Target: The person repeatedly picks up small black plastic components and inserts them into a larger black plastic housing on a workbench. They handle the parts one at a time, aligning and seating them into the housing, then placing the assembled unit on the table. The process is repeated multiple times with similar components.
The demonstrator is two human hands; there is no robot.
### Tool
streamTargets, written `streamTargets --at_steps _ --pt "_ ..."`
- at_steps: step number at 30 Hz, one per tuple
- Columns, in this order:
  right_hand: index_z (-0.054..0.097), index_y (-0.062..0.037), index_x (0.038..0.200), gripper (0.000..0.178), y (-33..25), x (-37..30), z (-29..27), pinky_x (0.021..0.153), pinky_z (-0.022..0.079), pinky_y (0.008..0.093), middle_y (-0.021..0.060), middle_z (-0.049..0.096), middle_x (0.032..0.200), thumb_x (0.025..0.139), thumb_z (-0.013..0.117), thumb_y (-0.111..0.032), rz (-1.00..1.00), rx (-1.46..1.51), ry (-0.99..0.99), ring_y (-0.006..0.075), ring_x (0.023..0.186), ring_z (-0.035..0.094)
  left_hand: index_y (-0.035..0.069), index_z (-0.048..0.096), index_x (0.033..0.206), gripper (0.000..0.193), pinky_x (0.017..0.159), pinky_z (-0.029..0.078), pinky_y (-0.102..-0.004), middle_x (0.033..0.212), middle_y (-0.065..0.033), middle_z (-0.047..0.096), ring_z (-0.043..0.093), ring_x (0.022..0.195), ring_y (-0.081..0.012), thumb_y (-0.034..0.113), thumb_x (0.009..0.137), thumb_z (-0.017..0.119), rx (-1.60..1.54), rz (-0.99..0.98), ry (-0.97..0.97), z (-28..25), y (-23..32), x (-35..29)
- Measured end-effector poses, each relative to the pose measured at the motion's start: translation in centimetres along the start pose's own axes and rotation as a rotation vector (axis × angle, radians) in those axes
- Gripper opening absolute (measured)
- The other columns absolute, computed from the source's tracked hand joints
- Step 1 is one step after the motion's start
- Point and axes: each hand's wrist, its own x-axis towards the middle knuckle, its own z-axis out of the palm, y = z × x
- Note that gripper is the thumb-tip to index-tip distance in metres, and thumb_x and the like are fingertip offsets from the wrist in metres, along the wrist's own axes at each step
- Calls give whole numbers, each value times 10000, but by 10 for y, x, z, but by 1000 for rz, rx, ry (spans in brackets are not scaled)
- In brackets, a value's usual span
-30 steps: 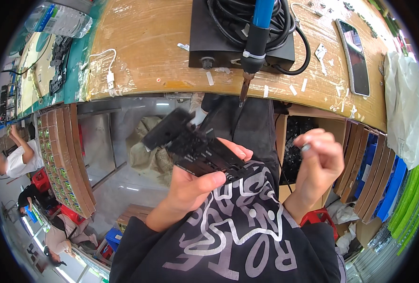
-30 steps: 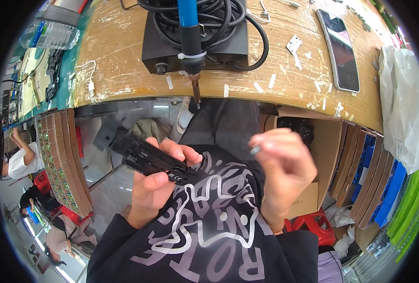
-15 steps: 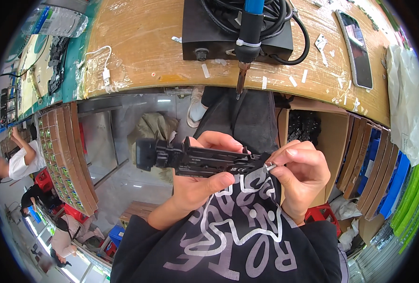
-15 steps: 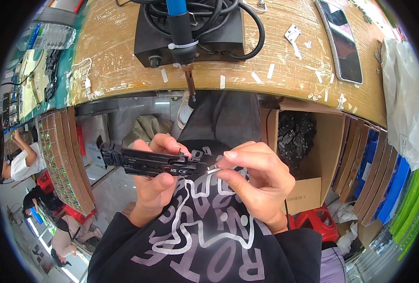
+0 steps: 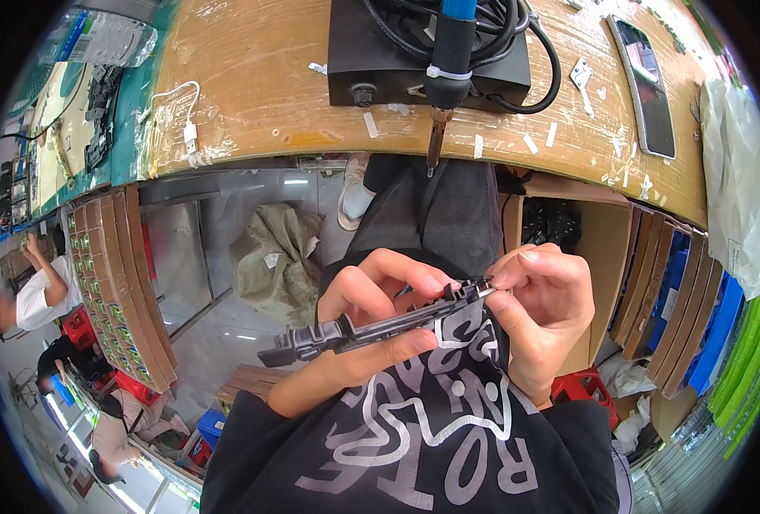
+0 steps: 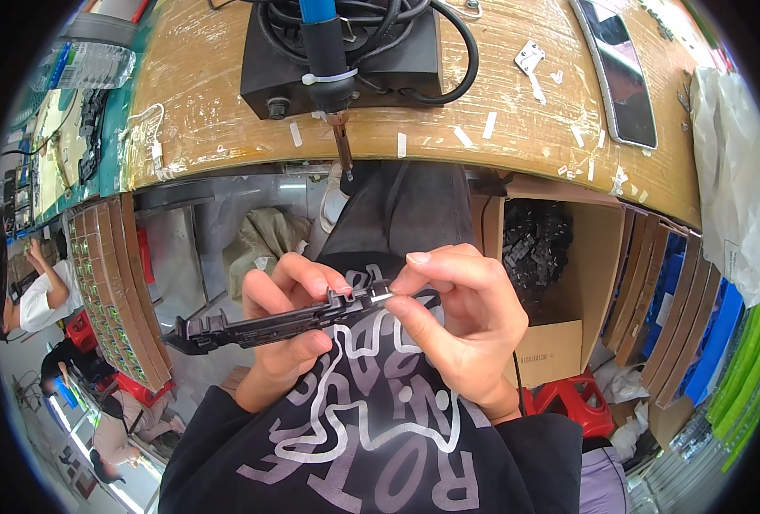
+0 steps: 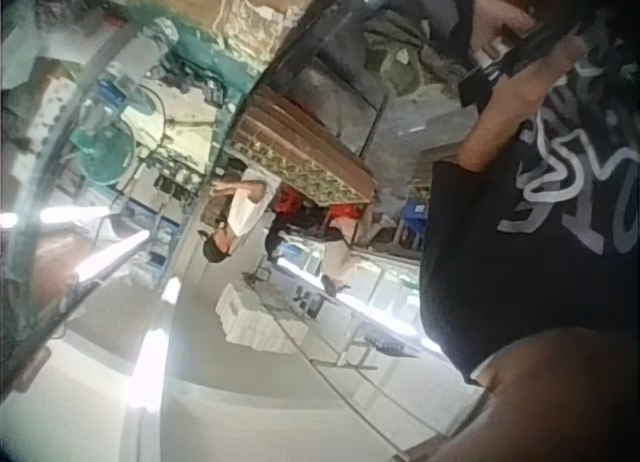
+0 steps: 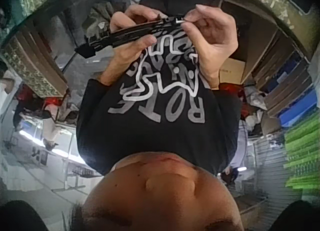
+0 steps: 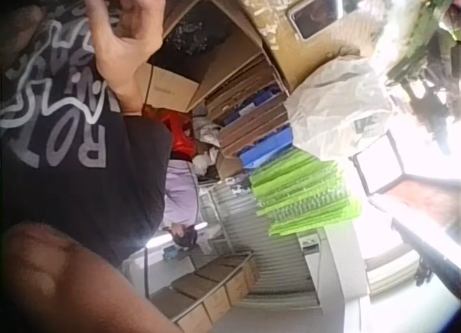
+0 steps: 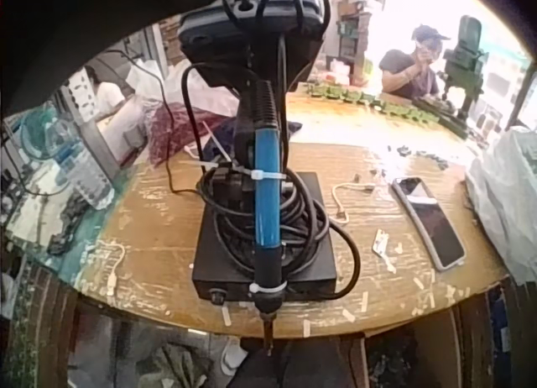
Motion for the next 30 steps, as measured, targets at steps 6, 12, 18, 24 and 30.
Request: streamTargets --at_steps 6,12,18,24,30 --pt "466 37 995 398 0 1 1 695 439 268 114 476 858 642 578 183 61 38 2 168 769 533 58 380 783 291 877 432 -410 1005 -163 441 480 1010 -298 -100 685 603 16 7 -20 -2 -2 -1" --pt "467 39 1003 365 0 2 1 707 439 271 108 481 871 671 577 144 132 71 -20 167 787 527 49 412 777 287 872 434 -411 1005 -170 441 475 1012 -301 -129 663 606 -40 44 -93 -5 -1 0" --pt "560 47 840 108 -2 5 -2 713 448 287 172 565 870 732 565 41 106 -178 -130 216 793 554 49 427 794 284 851 424 -368 1000 -169 447 488 978 -268 -124 662 610 -76 52 -67 -5 -2 2" --pt "563 39 817 109 17 6 -13 674 471 291 169 582 840 712 588 22 -103 -152 -123 231 778 574 26 464 910 149 754 376 -223 869 -57 486 466 798 -96 67 793 547 -48 -556 187 -11 3 8" --pt "582 23 810 112 29 14 -15 653 479 287 155 595 829 699 585 38 -181 -206 -262 237 771 586 5 481 944 201 592 393 -163 784 -1 502 476 679 -31 159 819 453 -334 -838 148 -7 8 14"
